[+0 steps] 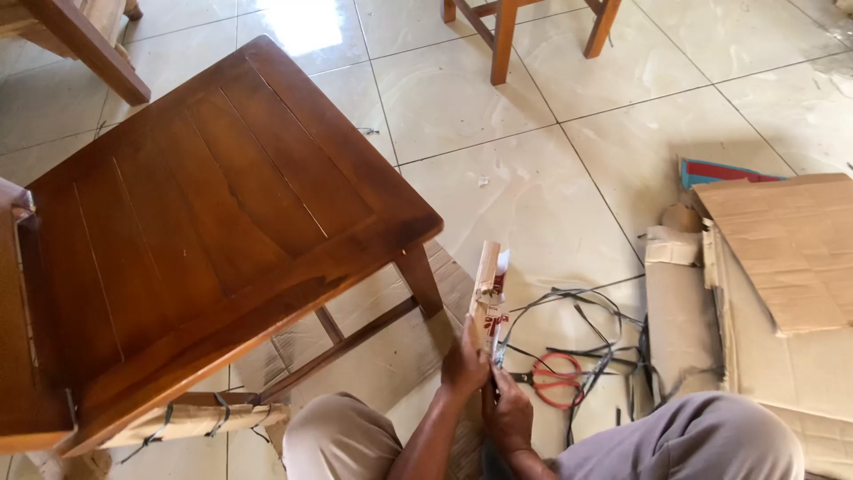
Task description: Wrapping wooden chair legs with cardboard and securing them with plastic ties
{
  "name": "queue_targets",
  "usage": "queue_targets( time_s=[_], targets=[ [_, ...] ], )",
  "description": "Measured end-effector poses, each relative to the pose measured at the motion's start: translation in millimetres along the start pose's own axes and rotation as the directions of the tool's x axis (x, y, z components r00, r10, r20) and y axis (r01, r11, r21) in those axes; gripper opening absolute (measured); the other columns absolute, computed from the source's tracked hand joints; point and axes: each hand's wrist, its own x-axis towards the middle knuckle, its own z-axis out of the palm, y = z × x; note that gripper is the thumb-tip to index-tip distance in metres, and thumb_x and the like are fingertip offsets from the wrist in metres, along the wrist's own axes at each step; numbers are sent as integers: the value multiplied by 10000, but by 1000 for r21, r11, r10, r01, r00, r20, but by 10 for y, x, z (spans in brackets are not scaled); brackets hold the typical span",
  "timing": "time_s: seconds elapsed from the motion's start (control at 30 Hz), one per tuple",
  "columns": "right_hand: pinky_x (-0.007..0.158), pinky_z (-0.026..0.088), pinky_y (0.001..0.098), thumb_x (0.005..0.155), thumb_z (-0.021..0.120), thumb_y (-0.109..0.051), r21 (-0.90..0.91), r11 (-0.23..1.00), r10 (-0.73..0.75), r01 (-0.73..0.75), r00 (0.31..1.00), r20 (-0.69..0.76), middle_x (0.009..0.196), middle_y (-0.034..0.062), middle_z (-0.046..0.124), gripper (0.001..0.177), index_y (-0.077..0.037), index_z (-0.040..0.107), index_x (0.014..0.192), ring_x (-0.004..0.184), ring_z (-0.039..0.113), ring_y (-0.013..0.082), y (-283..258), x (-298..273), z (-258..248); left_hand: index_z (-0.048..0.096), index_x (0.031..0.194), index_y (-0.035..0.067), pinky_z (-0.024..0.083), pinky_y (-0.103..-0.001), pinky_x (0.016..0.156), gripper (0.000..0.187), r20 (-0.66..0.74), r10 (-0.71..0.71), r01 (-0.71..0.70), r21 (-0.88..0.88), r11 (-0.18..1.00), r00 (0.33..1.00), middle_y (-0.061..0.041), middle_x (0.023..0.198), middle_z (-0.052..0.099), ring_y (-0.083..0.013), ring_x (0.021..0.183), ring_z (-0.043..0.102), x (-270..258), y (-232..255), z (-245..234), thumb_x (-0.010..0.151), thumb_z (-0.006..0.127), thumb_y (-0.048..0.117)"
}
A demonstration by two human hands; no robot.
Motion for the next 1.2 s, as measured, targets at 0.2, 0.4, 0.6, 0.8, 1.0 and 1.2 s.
queue_targets(
  time_s=[0.2, 0.4, 0.6, 0.8, 1.0, 1.2],
  targets=[
    [640, 561, 330, 976, 596, -271, 202, 970, 164, -136, 978, -127, 966, 59, 816, 338, -113, 745, 1236, 677, 726, 189, -252, -35, -500, 315, 1570, 144, 522, -586, 776, 699, -20, -180, 180, 19, 983, 983, -224, 1195, 697, -489, 934, 674, -106, -226, -9, 912, 527, 247],
    [836, 571, 418, 1014, 529, -319, 83, 953, 299, -291, 948, -112, 1214, 147, 741, 411, -51, 698, 1277, 997, 719, 324, 424, 133, -335, 461, 1542, 188, 622, -368, 776, 572, 22, -444, 440, -184, 879, 896, -64, 1380, 686, -221, 1051, 762, -371, -480, -351, 994, 564, 318],
    [872, 517, 382, 905, 704, -239, 154, 984, 124, -90, 967, -224, 1243, 179, 659, 498, 39, 620, 1309, 983, 628, 304, 658, 241, -110, 653, 1335, 126, 324, -262, 437, 352, 377, -522, 615, -667, 421, 765, -57, 766, 646, -114, 500, 471, -800, -424, -872, 1004, 549, 186],
    [844, 499, 384, 942, 628, -339, 540, 765, 415, -351, 910, 3, 1469, 236, 499, 740, 25, 375, 1534, 922, 634, 301, 419, 655, -117, 732, 1153, 37, 229, -214, 369, 282, 539, -513, 736, -580, 349, 668, -79, 739, 718, -90, 430, 433, -1157, -241, -1373, 939, 611, 175],
    [835, 508, 328, 1033, 588, -254, 693, 567, 295, -445, 896, 334, 1188, 122, 643, 402, 2, 611, 1341, 950, 585, 198, -137, 958, -441, 647, 1328, -26, 275, -204, 295, 441, 582, -432, 705, -675, 217, 689, -140, 817, 764, -105, 377, 468, -1503, -715, -1778, 949, 551, 177],
    [633, 489, 310, 1002, 681, -216, 690, 567, 131, -451, 876, 465, 872, 80, 611, 236, -9, 644, 1110, 687, 529, 151, -320, 1055, -116, 587, 1285, -75, 622, -452, 886, 309, 208, -716, 85, -975, -204, 667, -327, 1370, 603, -412, 1126, 647, -1780, -711, -2408, 1018, 552, 76]
  ],
)
